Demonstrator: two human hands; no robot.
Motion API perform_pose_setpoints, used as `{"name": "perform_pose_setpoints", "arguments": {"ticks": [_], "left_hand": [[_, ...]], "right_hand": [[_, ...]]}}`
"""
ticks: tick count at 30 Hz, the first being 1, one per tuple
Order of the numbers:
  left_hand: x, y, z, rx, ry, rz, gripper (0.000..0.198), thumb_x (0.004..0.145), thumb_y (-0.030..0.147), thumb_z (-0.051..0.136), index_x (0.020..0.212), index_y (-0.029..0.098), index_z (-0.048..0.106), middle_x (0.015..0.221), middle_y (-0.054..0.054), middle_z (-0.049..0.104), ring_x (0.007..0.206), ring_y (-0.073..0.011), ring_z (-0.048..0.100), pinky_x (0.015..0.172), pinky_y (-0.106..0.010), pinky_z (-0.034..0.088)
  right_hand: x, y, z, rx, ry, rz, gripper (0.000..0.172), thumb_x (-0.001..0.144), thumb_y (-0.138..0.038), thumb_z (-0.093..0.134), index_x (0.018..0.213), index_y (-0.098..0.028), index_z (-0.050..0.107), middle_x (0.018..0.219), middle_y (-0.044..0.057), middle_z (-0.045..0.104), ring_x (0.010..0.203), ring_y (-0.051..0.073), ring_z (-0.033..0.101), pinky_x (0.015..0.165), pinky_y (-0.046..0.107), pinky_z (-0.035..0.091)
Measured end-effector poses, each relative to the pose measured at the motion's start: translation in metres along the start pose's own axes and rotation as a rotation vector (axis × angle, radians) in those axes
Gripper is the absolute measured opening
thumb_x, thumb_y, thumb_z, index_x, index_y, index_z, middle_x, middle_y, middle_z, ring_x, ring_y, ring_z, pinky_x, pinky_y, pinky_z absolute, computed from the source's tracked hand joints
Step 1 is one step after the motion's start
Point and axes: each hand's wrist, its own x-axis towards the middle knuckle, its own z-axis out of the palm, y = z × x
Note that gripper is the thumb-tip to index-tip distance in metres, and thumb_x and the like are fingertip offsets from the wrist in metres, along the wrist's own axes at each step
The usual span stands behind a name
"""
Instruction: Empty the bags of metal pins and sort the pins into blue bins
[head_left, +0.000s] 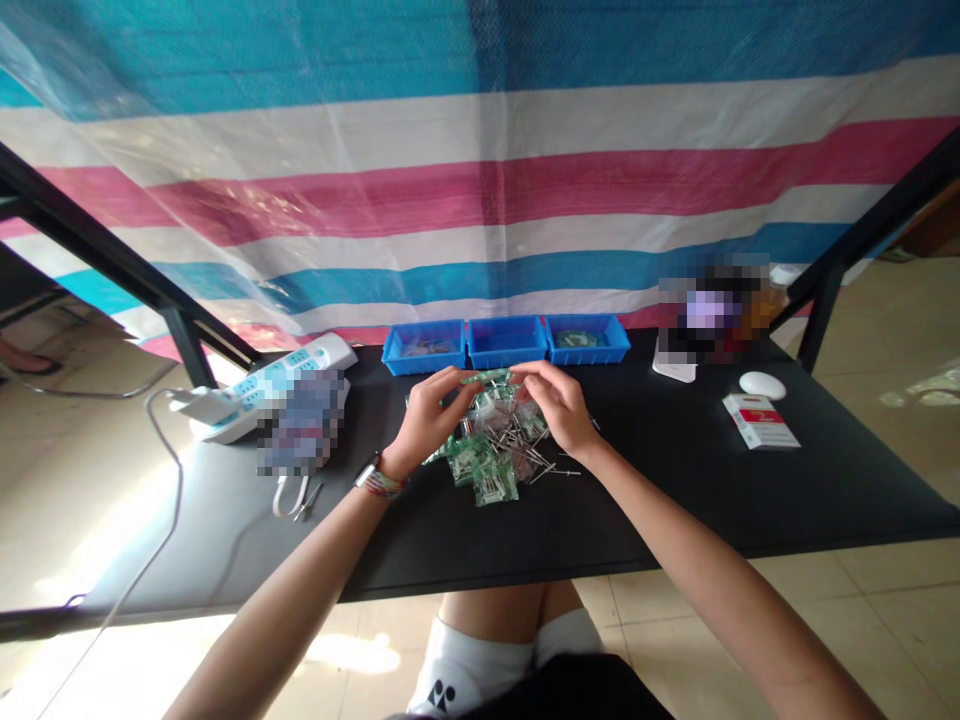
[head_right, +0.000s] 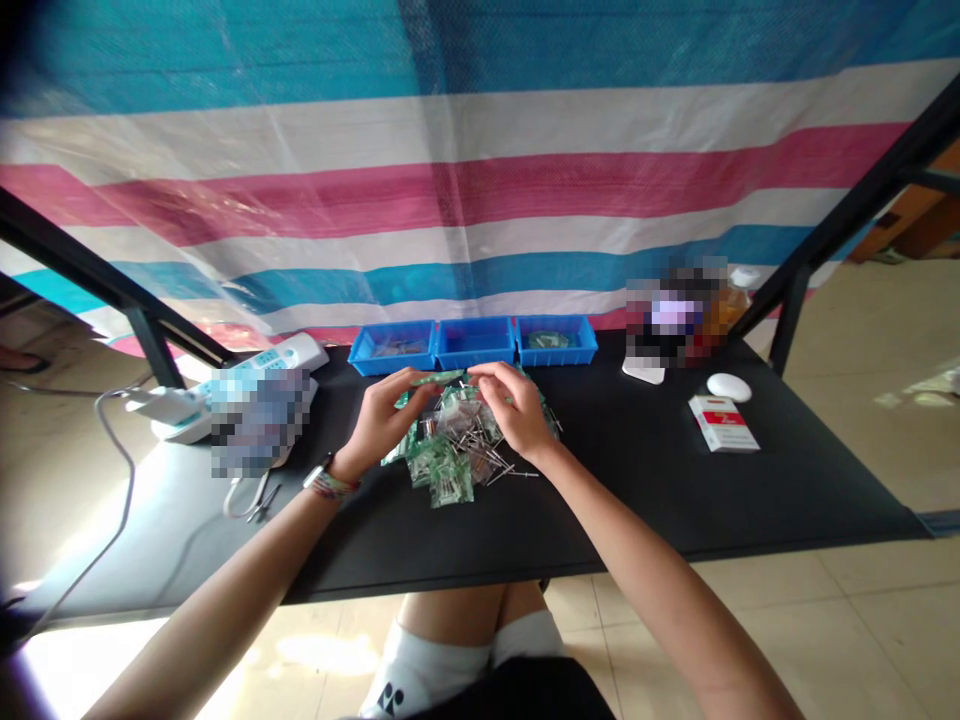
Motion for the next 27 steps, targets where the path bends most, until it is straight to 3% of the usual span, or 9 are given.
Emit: {"name": "perform_pose_setpoints", "arguments": {"ticks": [2,4,8,12,16,18,20,23,27], "left_hand": [[0.001,0.000,0.002,-0.151,-0.038,-0.135,0.046,0.105,0.058,0.060,0.095,0.017,0.078,0.090,-0.008,0.077,0.080,-0.0195,0.068,0.073,-0.030,0.054],[0.001,0.002,0.003,-0.245,-0.110,-0.201,0.052,0.103,0.063,0.061,0.090,0.015,0.077,0.087,-0.008,0.077,0.074,-0.0182,0.065,0.066,-0.027,0.050],[0.001,0.007,0.003,-0.139,-0.179,-0.169,0.052,0.102,0.061,0.062,0.079,0.016,0.076,0.074,-0.004,0.074,0.065,-0.0158,0.060,0.061,-0.026,0.043],[0.001,0.006,0.001,-0.030,-0.149,-0.167,0.053,0.104,0.059,0.058,0.074,0.018,0.073,0.070,-0.004,0.074,0.065,-0.0172,0.064,0.063,-0.028,0.045],[0.003,-0.003,-0.004,0.109,-0.092,-0.101,0.039,0.105,0.049,0.056,0.089,0.020,0.076,0.088,-0.006,0.078,0.083,-0.0224,0.071,0.076,-0.033,0.051],[0.004,-0.007,-0.005,0.216,-0.118,-0.041,0.029,0.102,0.043,0.060,0.103,0.021,0.078,0.101,-0.008,0.078,0.096,-0.0264,0.071,0.089,-0.039,0.053],[0.004,-0.010,-0.005,0.281,-0.200,0.026,0.029,0.099,0.040,0.063,0.114,0.022,0.079,0.115,-0.010,0.077,0.107,-0.0296,0.069,0.101,-0.046,0.051],[0.003,-0.012,-0.001,0.305,-0.308,0.098,0.036,0.097,0.043,0.069,0.125,0.022,0.078,0.126,-0.011,0.074,0.115,-0.0314,0.067,0.108,-0.049,0.047],[0.000,-0.016,0.006,0.337,-0.338,0.100,0.043,0.093,0.049,0.078,0.129,0.025,0.077,0.127,-0.012,0.071,0.116,-0.0322,0.063,0.109,-0.050,0.047]], "right_hand": [[0.000,-0.001,-0.001,-0.010,-0.008,-0.067,0.049,0.094,-0.050,0.074,0.137,-0.027,0.070,0.134,0.011,0.075,0.108,0.026,0.075,0.096,0.043,0.065],[0.000,0.000,0.002,0.071,-0.087,-0.016,0.058,0.088,-0.048,0.081,0.141,-0.027,0.068,0.137,0.012,0.074,0.114,0.028,0.076,0.098,0.046,0.066],[0.002,0.008,0.011,0.259,-0.148,0.241,0.038,0.085,-0.055,0.083,0.106,-0.023,0.080,0.094,0.006,0.083,0.079,0.027,0.081,0.078,0.047,0.071],[0.013,0.017,-0.001,0.215,0.066,0.237,0.043,0.080,-0.059,0.086,0.096,-0.020,0.078,0.081,0.005,0.081,0.062,0.026,0.078,0.068,0.044,0.071],[0.035,0.024,-0.048,-0.149,0.472,-0.132,0.043,0.097,-0.057,0.069,0.115,-0.019,0.078,0.099,0.011,0.081,0.083,0.026,0.082,0.086,0.045,0.070],[0.042,0.029,-0.072,-0.437,0.555,-0.260,0.044,0.106,-0.051,0.055,0.128,-0.019,0.075,0.120,0.016,0.078,0.097,0.027,0.081,0.092,0.046,0.068],[0.043,0.033,-0.087,-0.736,0.507,-0.289,0.041,0.106,-0.047,0.057,0.127,-0.018,0.077,0.124,0.018,0.078,0.110,0.031,0.077,0.102,0.049,0.063],[0.039,0.037,-0.088,-1.036,0.399,-0.264,0.036,0.101,-0.047,0.066,0.118,-0.019,0.081,0.120,0.016,0.080,0.124,0.038,0.069,0.117,0.061,0.049],[0.034,0.034,-0.075,-1.063,0.413,-0.270,0.033,0.104,-0.040,0.059,0.117,-0.019,0.081,0.120,0.014,0.080,0.124,0.037,0.066,0.115,0.058,0.047]]}}
